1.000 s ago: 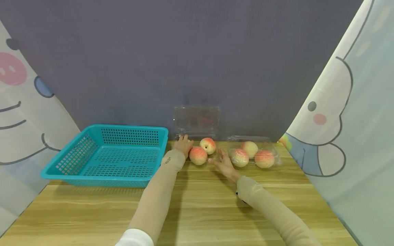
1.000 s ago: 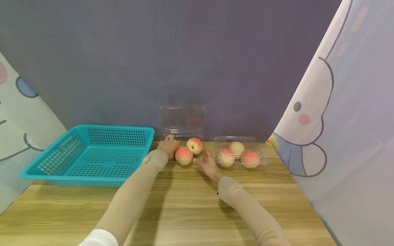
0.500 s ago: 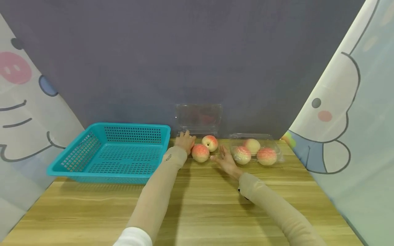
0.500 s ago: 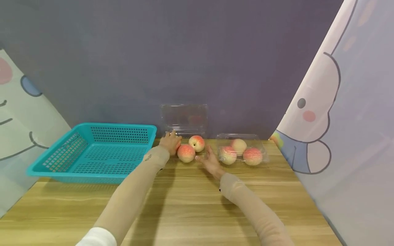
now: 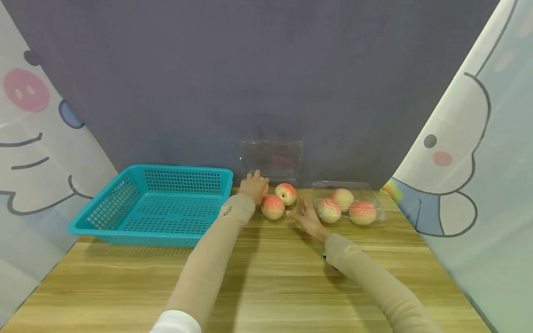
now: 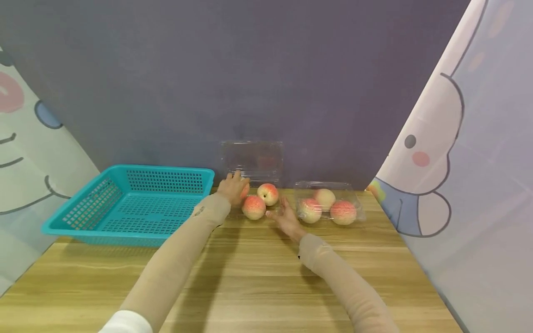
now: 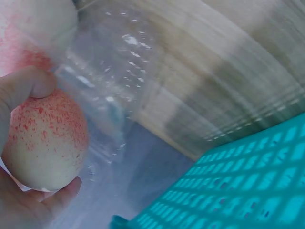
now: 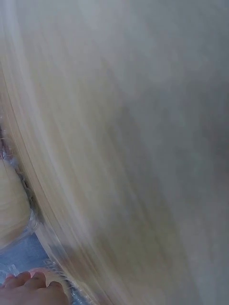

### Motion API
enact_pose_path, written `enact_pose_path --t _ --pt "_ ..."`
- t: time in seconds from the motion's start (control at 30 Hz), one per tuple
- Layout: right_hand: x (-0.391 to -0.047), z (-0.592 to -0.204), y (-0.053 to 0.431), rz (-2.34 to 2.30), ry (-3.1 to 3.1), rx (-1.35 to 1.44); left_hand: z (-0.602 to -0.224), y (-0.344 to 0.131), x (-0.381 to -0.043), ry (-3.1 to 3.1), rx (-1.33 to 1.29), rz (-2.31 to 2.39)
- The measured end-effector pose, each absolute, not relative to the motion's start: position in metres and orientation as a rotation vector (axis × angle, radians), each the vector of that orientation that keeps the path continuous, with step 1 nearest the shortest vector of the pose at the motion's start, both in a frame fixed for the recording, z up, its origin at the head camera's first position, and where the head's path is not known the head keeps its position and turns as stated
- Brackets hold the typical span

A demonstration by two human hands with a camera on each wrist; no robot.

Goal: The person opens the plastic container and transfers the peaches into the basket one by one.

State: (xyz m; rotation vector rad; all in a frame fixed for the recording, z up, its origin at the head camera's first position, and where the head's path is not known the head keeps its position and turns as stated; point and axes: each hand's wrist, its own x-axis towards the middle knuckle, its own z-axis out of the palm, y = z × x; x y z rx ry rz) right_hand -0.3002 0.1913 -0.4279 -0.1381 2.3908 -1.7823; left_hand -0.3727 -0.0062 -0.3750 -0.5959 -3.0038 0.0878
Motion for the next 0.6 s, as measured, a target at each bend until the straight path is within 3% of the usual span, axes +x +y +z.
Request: enact_pose_path --t 0.17,0.6 --pt "-0.294 -0.418 0.189 -1.773 2.374 -0.161 -0.367 -0.003 -0.368 -2.959 -0.641 0.127" --pt "-0.308 -0.444 0.195 -1.749 2.456 -0.176 -0.348 0.008 -0.347 -2.899 -0.734 0.178"
